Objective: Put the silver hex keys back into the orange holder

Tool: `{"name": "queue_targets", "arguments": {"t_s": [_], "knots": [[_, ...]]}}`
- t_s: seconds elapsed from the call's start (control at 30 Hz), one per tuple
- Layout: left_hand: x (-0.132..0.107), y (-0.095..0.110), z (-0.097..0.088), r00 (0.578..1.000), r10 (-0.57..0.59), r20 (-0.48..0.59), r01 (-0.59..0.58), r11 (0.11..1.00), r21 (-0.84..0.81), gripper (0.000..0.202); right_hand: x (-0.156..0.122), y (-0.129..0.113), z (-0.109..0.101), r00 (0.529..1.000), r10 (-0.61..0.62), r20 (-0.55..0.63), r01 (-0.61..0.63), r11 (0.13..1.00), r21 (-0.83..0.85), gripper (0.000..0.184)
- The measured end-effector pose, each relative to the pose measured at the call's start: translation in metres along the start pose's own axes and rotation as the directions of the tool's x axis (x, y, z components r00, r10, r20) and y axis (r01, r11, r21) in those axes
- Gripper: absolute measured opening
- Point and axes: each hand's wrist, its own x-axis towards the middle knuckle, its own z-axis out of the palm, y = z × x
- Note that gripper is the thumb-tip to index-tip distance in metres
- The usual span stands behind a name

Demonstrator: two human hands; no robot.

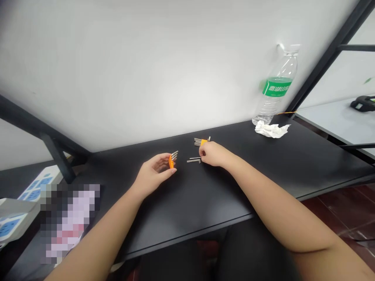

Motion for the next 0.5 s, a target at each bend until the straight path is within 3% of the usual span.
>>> {"name": "queue_targets", "arguments": {"t_s": [0.13,0.23,0.3,0.37,0.5], "knots": [[0.0,-0.001,-0.001,0.997,0.073,0.008,-0.073,0.991,0.115,0.048,-0.003,0.003,-0.003,0.98,0.193,0.041,-0.19,0.979,-0.08,0.014],[0.0,-0.002,-0.002,0.994,0.107,0.001,-0.105,0.975,0.194,0.047,-0.005,0.004,-0.007,0.981,0.192,0.026,-0.19,0.98,-0.049,0.015],[0.001,-0.002,-0.003,0.993,0.116,-0.013,-0.11,0.968,0.227,0.047,-0.007,0.0,-0.01,0.997,0.078,-0.016,-0.077,0.996,0.054,0.013],[0.001,-0.002,-0.004,0.991,0.127,-0.032,-0.115,0.96,0.257,0.046,-0.009,-0.007,-0.011,0.992,-0.102,-0.077,0.114,0.978,0.175,0.011],[0.0,0.001,-0.004,0.987,0.159,-0.034,-0.14,0.937,0.32,0.041,-0.013,-0.025,-0.009,0.901,-0.368,-0.231,0.423,0.864,0.274,0.012]]}}
